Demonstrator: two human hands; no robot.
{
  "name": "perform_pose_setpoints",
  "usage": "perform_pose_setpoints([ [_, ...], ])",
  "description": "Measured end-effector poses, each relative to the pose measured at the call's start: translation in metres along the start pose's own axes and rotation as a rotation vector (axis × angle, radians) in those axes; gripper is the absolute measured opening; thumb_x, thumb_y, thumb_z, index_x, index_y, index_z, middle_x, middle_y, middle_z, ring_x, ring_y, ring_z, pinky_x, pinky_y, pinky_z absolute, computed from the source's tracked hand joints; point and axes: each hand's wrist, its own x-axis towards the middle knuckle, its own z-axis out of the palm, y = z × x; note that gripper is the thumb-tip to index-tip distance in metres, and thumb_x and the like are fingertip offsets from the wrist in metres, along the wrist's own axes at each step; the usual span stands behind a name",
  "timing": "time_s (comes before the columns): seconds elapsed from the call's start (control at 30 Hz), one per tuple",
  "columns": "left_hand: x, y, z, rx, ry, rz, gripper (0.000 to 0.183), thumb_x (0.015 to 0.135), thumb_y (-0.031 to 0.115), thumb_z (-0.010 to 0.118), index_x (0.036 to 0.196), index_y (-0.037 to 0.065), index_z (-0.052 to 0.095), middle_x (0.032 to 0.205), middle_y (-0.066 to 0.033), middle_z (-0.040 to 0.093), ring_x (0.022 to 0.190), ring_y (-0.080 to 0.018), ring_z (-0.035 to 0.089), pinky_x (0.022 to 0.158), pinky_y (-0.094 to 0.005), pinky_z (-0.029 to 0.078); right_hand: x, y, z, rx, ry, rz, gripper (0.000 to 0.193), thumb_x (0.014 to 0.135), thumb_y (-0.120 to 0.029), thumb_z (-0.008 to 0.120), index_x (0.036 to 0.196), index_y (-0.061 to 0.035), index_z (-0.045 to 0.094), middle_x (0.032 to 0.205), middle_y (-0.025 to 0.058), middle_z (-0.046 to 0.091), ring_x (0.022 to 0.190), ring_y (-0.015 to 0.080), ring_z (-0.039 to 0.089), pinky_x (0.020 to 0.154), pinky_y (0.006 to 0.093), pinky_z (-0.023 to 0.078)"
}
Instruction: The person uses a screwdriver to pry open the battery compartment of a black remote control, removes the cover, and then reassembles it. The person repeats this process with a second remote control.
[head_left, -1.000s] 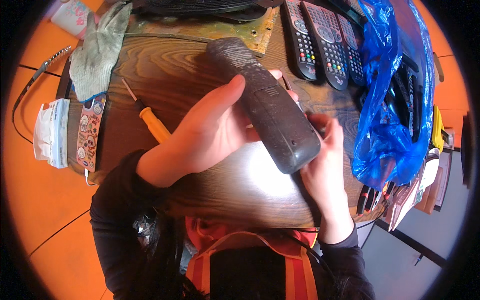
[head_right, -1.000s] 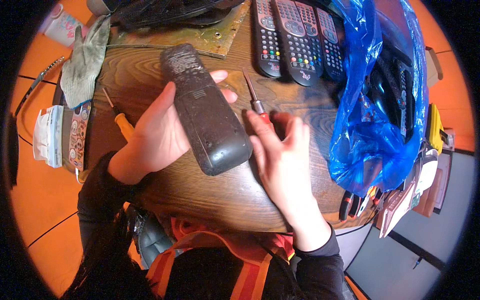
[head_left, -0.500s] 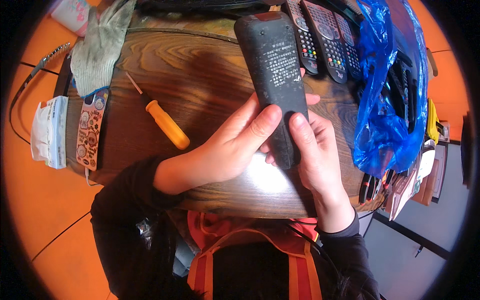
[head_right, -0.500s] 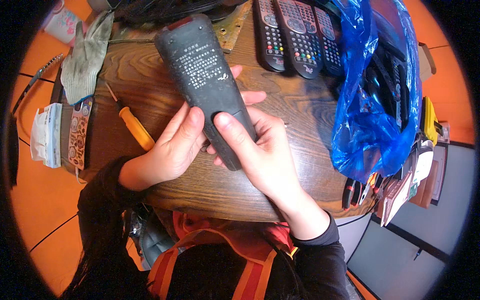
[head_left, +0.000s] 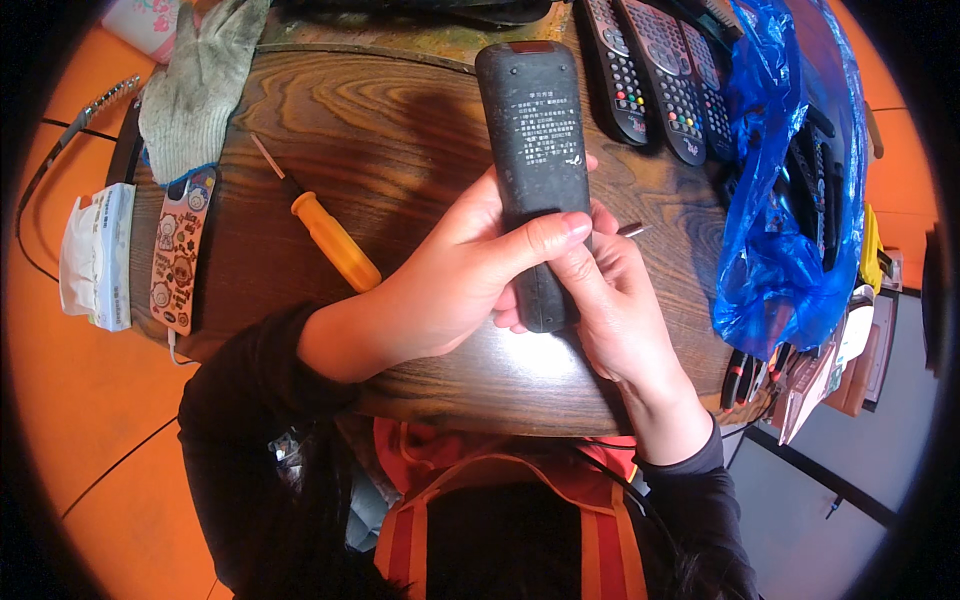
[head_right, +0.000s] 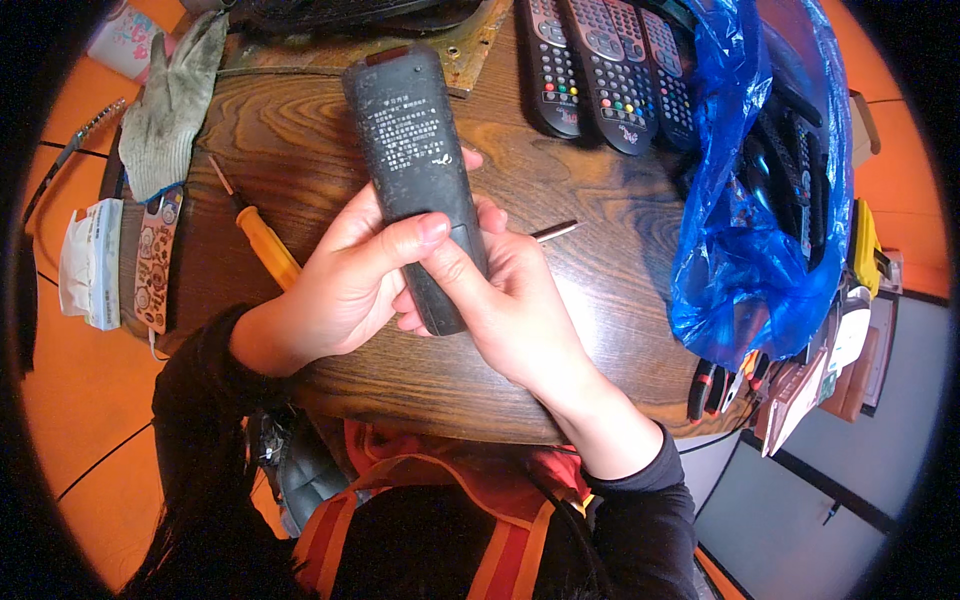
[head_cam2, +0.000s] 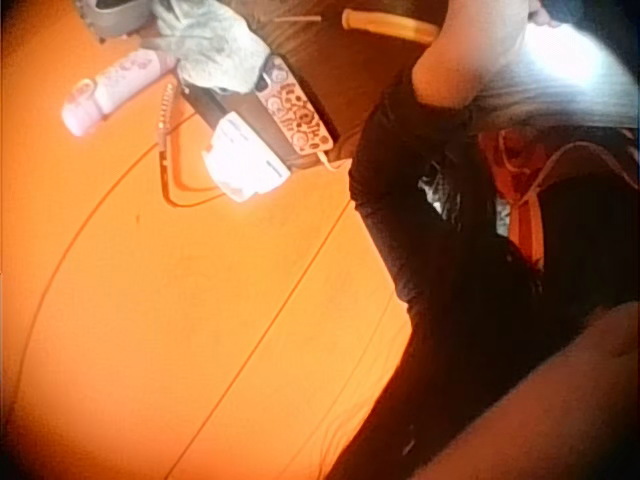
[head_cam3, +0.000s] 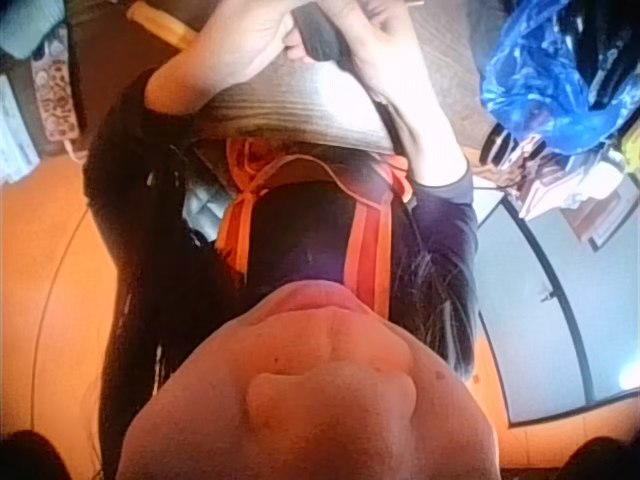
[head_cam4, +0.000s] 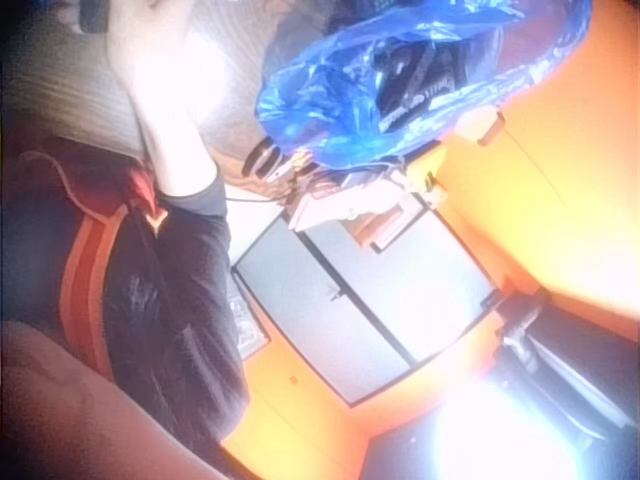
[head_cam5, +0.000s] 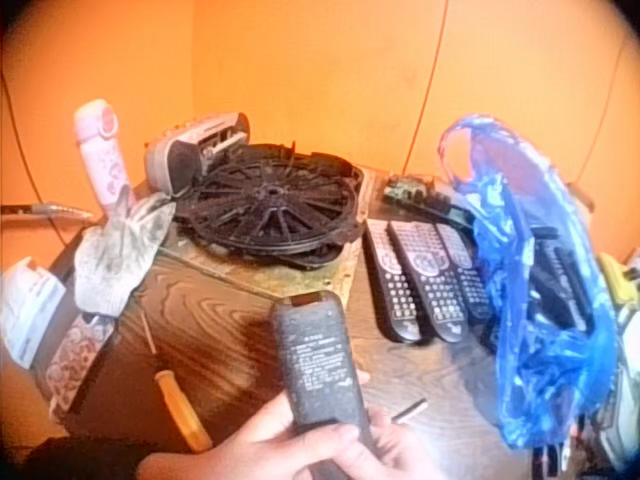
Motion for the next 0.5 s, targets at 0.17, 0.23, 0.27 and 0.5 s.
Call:
perform_pose_setpoints([
  [0.17, -0.0023, 0.0022, 0.0050, -0.018, 0.027, 0.041, 0.037, 0.086, 0.008, 0.051, 0.121, 0.002, 0.040, 0.097, -0.0087, 0.055, 0.089, -0.0131, 0.054, 0.074, -0.0249, 0.046, -0.0015, -0.0002, 0.0034, 0.047, -0.019, -0.076, 0.029, 0.091, -0.020, 0.050, 0.110, 0.0002, 0.045, 0.080, 0.0060, 0.060, 0.070, 0.0107, 0.061, 0.062, 0.0220, 0.050],
  [0.23, -0.0041, 0.0026, 0.0066, -0.027, 0.035, 0.040, 0.037, 0.086, 0.007, 0.051, 0.121, 0.001, 0.040, 0.098, -0.0089, 0.055, 0.090, -0.0142, 0.054, 0.079, -0.0271, 0.045, -0.0019, 0.0006, 0.0034, 0.052, -0.034, -0.078, 0.029, 0.091, -0.019, 0.050, 0.112, -0.0002, 0.044, 0.080, 0.0058, 0.060, 0.070, 0.0105, 0.061, 0.062, 0.0219, 0.050],
  [0.27, -0.0043, 0.0026, 0.0070, -0.032, 0.038, 0.039, 0.037, 0.086, 0.006, 0.050, 0.121, 0.001, 0.040, 0.098, -0.0090, 0.055, 0.091, -0.0147, 0.054, 0.082, -0.0282, 0.044, -0.0017, 0.0013, 0.0030, 0.053, -0.045, -0.078, 0.029, 0.091, -0.019, 0.050, 0.112, -0.0002, 0.044, 0.080, 0.0058, 0.060, 0.070, 0.0105, 0.061, 0.063, 0.0218, 0.050],
  [0.5, -0.0003, 0.0072, 0.0011, -0.044, -0.079, 0.037, 0.040, 0.089, 0.014, 0.047, 0.125, 0.004, 0.035, 0.105, -0.0119, 0.054, 0.090, -0.0154, 0.055, 0.072, -0.0251, 0.045, -0.0027, 0.0032, -0.0028, 0.079, -0.081, -0.068, 0.027, 0.090, -0.017, 0.049, 0.110, 0.0004, 0.047, 0.083, 0.0091, 0.062, 0.075, 0.0143, 0.062, 0.066, 0.0249, 0.052],
])
